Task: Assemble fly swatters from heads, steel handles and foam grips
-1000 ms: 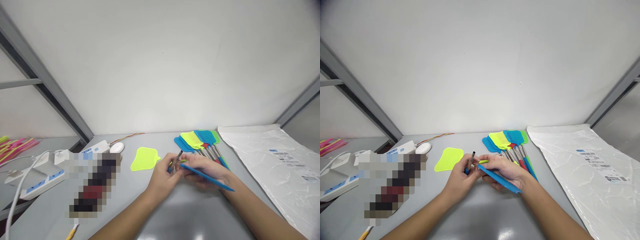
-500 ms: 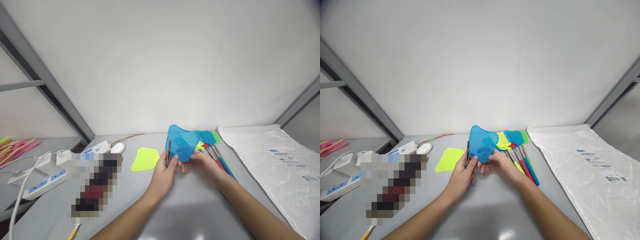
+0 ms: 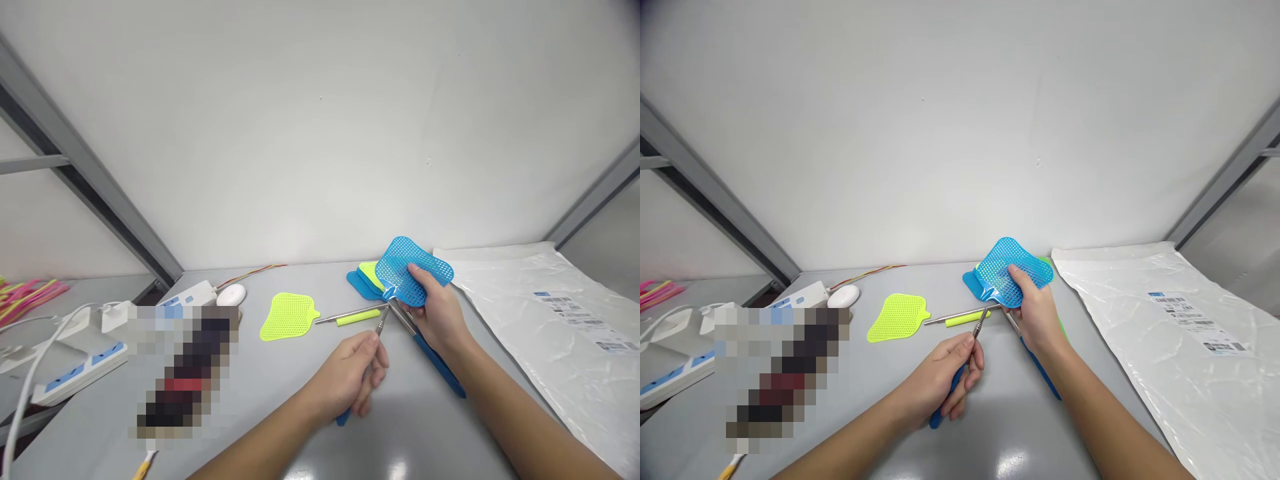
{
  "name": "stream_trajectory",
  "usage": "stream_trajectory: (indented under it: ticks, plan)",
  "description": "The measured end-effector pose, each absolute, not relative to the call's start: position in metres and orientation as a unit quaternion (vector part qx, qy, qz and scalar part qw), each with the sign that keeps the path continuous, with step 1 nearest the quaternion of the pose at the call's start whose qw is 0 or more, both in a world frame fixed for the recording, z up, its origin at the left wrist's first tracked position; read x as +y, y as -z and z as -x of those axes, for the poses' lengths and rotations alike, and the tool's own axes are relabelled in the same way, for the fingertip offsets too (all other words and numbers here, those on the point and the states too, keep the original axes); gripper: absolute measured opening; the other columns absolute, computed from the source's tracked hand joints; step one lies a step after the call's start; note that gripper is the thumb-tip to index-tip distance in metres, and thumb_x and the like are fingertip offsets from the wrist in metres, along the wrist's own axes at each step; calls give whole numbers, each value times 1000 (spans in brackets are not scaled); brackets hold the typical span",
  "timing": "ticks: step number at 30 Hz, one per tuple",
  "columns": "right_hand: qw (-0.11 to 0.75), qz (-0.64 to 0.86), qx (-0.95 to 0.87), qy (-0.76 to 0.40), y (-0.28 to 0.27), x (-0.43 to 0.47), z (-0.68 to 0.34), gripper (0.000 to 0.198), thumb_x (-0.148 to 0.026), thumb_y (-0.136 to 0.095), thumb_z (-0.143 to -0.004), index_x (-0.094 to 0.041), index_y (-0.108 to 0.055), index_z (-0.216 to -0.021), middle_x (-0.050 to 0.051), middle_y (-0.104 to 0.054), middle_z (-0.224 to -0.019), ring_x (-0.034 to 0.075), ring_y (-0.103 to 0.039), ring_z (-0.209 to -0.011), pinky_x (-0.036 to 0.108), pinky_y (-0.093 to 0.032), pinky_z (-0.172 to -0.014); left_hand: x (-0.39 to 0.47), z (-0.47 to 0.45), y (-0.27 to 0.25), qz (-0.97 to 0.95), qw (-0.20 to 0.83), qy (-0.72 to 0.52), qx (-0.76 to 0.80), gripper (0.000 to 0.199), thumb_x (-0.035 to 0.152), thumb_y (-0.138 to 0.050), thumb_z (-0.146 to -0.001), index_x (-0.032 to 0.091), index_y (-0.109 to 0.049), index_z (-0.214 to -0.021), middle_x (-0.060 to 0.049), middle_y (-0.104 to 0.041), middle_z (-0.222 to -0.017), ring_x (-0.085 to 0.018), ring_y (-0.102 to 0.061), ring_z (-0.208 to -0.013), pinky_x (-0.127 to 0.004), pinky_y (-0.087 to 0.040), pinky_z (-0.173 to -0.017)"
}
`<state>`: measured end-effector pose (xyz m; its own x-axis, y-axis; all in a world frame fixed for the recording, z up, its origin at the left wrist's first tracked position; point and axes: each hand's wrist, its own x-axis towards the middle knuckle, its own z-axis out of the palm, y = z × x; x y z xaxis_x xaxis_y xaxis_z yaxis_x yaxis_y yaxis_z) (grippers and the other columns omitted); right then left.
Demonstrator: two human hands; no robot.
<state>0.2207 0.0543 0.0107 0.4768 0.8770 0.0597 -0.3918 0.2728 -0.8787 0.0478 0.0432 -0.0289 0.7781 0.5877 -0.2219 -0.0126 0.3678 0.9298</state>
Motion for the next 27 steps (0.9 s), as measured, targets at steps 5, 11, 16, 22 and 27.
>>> stream_trajectory:
  ticks: [5,11,16,22,27]
  plan:
    - [719,442,-348,-408,-11,54,-225,22,-35,-72,-73,-20,-61,-84,-2,-61,-74,12,-56,-59,23,-45,-49,46,-48,29,-529,778,-200,272,42,54,-36,-93,17,-51,-79,7,-46,-56,-2,-32,-29,-19,-37,-37]
    - [699,463,-379,-391,-11,56,-235,20,-37,-69,-74,-22,-61,-85,0,-64,-80,15,-58,-63,27,-46,-53,45,-47,28,-535,771,-207,277,44,55,-35,-92,17,-51,-76,8,-41,-52,-2,-26,-30,-19,-36,-38]
    - [683,467,-392,-402,-5,59,-237,24,-42,-69,-75,-22,-54,-75,-4,-53,-63,11,-46,-48,23,-36,-39,44,-47,26,-535,770,-215,272,46,56,-35,-92,17,-51,-76,9,-38,-53,-2,-24,-31,-19,-38,-39]
    - [674,468,-417,-391,0,60,-237,24,-43,-67,-78,-22,-55,-78,-3,-52,-66,11,-48,-52,24,-38,-42,47,-46,27,-519,785,-210,265,45,56,-34,-93,17,-49,-74,11,-30,-49,-2,-17,-32,-21,-40,-41]
    - [674,475,-420,-380,-1,60,-235,25,-45,-67,-77,-23,-56,-79,-4,-55,-68,11,-47,-53,24,-38,-46,48,-44,29,-502,799,-208,258,45,56,-34,-92,18,-48,-74,12,-27,-46,-3,-17,-31,-21,-40,-42]
